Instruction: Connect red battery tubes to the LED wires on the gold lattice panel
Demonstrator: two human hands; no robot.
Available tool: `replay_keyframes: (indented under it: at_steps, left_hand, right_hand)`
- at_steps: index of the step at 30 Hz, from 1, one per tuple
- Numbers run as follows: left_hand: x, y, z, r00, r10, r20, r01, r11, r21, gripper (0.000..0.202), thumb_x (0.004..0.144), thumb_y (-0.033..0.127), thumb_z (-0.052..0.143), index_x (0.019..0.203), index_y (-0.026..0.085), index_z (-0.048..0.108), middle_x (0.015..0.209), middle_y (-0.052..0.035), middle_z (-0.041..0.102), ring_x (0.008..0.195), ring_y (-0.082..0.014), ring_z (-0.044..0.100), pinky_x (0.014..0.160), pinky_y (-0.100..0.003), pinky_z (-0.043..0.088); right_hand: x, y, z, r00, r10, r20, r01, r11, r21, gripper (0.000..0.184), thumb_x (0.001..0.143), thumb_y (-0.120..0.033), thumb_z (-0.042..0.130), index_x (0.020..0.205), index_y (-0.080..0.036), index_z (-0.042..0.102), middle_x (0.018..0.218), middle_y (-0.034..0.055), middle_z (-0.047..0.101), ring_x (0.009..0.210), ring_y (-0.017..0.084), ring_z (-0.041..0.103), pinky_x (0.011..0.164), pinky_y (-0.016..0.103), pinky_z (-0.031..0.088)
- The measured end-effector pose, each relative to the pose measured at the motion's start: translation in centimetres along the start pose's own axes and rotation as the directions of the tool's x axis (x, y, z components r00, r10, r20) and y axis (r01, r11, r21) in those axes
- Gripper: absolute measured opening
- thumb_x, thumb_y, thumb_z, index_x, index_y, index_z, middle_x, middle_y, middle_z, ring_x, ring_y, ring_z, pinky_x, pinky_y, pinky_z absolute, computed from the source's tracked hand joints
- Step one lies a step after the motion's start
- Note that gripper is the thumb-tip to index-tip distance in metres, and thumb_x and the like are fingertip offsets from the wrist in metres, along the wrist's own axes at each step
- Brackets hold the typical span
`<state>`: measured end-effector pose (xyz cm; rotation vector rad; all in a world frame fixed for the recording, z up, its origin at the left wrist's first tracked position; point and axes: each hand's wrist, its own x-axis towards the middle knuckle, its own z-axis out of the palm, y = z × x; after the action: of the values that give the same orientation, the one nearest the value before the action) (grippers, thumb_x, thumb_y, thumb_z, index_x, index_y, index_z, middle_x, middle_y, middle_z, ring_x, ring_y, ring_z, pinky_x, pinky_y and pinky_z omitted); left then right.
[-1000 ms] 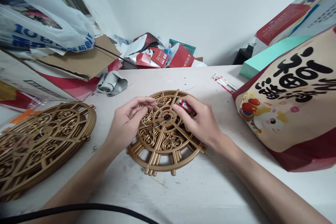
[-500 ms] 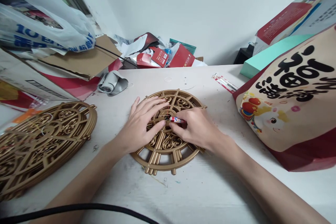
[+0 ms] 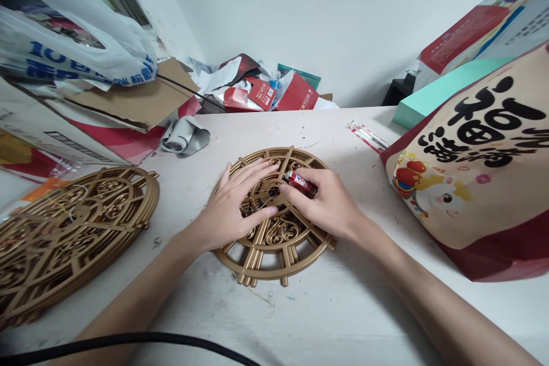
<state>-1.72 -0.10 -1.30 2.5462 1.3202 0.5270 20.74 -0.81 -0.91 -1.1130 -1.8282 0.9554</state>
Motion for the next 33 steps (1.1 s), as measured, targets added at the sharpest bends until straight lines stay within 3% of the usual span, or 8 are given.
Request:
replay_keyframes:
  at_steps: [3, 10, 14, 16, 20, 24, 27, 33]
  left_hand:
    - [0.0, 0.0, -0.1, 1.000, 0.006, -0.004, -0.006, 1.000, -0.003, 0.068, 0.091, 0.043, 0.065, 0.154, 0.036, 0.037, 0.167, -0.0051, 0.032, 0.156, -0.0289, 0.026, 0.126, -0.069, -0.003]
    - [0.0, 0.4, -0.7, 1.000, 0.020, 0.011, -0.017, 0.974, -0.227, 0.061, 0.094, 0.032, 0.063, 0.152, 0.035, 0.042, 0.161, -0.0025, 0.044, 0.153, -0.0249, 0.033, 0.130, -0.060, 0.004]
    - [-0.1, 1.0, -1.3, 0.999, 0.040, -0.035, -0.050, 0.929, -0.367, 0.050, 0.094, 0.026, 0.063, 0.143, 0.032, 0.052, 0.150, -0.0019, 0.057, 0.144, -0.0226, 0.048, 0.132, -0.054, 0.007]
    - [-0.1, 1.2, -1.5, 0.999, 0.029, -0.044, -0.045, 0.897, -0.439, 0.046, 0.093, 0.024, 0.063, 0.138, 0.030, 0.056, 0.141, -0.0034, 0.065, 0.135, -0.0230, 0.056, 0.131, -0.053, 0.017]
    - [-0.1, 1.4, -1.3, 0.999, -0.021, -0.026, 0.005, 0.850, -0.526, 0.043, 0.092, 0.026, 0.065, 0.135, 0.026, 0.057, 0.126, -0.0073, 0.072, 0.124, -0.0249, 0.065, 0.118, -0.048, 0.043]
    - [0.0, 1.5, -0.9, 0.994, -0.069, -0.083, 0.017, 0.856, -0.516, 0.036, 0.092, 0.028, 0.067, 0.128, 0.026, 0.060, 0.105, -0.0022, 0.078, 0.109, -0.0208, 0.072, 0.110, -0.042, 0.050]
    - [0.0, 1.5, -0.9, 0.989, -0.083, -0.122, 0.009, 0.859, -0.512, 0.022, 0.093, 0.030, 0.066, 0.115, 0.025, 0.067, 0.100, -0.0012, 0.078, 0.098, -0.0194, 0.074, 0.100, -0.038, 0.056]
    - [-0.2, 1.6, -1.1, 0.994, -0.102, -0.050, 0.052, 0.799, -0.599, 0.043, 0.089, 0.030, 0.071, 0.130, 0.023, 0.058, 0.099, -0.0023, 0.078, 0.093, -0.0189, 0.075, 0.094, -0.036, 0.060]
  right_hand:
    - [0.0, -0.4, -0.2, 1.000, 0.004, 0.027, -0.007, 0.994, 0.107, 0.031, 0.094, -0.037, 0.063, 0.070, -0.020, 0.052, 0.068, -0.0026, 0.044, 0.063, 0.012, 0.039, 0.054, 0.027, 0.033]
    - [0.1, -0.6, -0.9, 0.995, 0.027, 0.098, -0.055, 0.955, 0.293, 0.039, 0.093, -0.041, 0.069, 0.065, -0.021, 0.049, 0.059, -0.0051, 0.040, 0.055, 0.010, 0.032, 0.050, 0.027, 0.026]
    - [0.3, -0.2, -1.2, 0.995, 0.060, 0.080, -0.082, 0.944, 0.319, 0.045, 0.095, -0.043, 0.067, 0.062, -0.021, 0.047, 0.056, -0.0053, 0.039, 0.052, 0.010, 0.030, 0.050, 0.029, 0.025]
    - [0.5, 0.1, -1.2, 0.994, 0.080, 0.071, -0.099, 0.941, 0.325, 0.048, 0.095, -0.045, 0.067, 0.059, -0.020, 0.046, 0.054, -0.0053, 0.038, 0.051, 0.009, 0.028, 0.050, 0.029, 0.024]
    - [0.7, 0.3, -1.3, 0.992, 0.110, 0.058, -0.123, 0.933, 0.337, 0.050, 0.095, -0.046, 0.066, 0.058, -0.020, 0.045, 0.053, -0.0052, 0.038, 0.049, 0.009, 0.026, 0.049, 0.030, 0.020]
    - [0.7, 0.4, -1.4, 0.992, 0.117, 0.054, -0.129, 0.922, 0.365, 0.050, 0.096, -0.044, 0.066, 0.058, -0.020, 0.044, 0.052, -0.0056, 0.036, 0.048, 0.008, 0.025, 0.048, 0.031, 0.016]
    - [0.8, 0.4, -1.5, 0.988, 0.150, 0.022, -0.147, 0.910, 0.389, 0.047, 0.096, -0.043, 0.065, 0.060, -0.020, 0.045, 0.052, -0.0057, 0.036, 0.047, 0.009, 0.024, 0.048, 0.031, 0.014]
    - [0.9, 0.7, -1.5, 0.980, 0.195, -0.050, -0.150, 0.875, 0.461, 0.046, 0.096, -0.038, 0.064, 0.058, -0.021, 0.044, 0.051, -0.0053, 0.035, 0.047, 0.010, 0.024, 0.047, 0.032, 0.013]
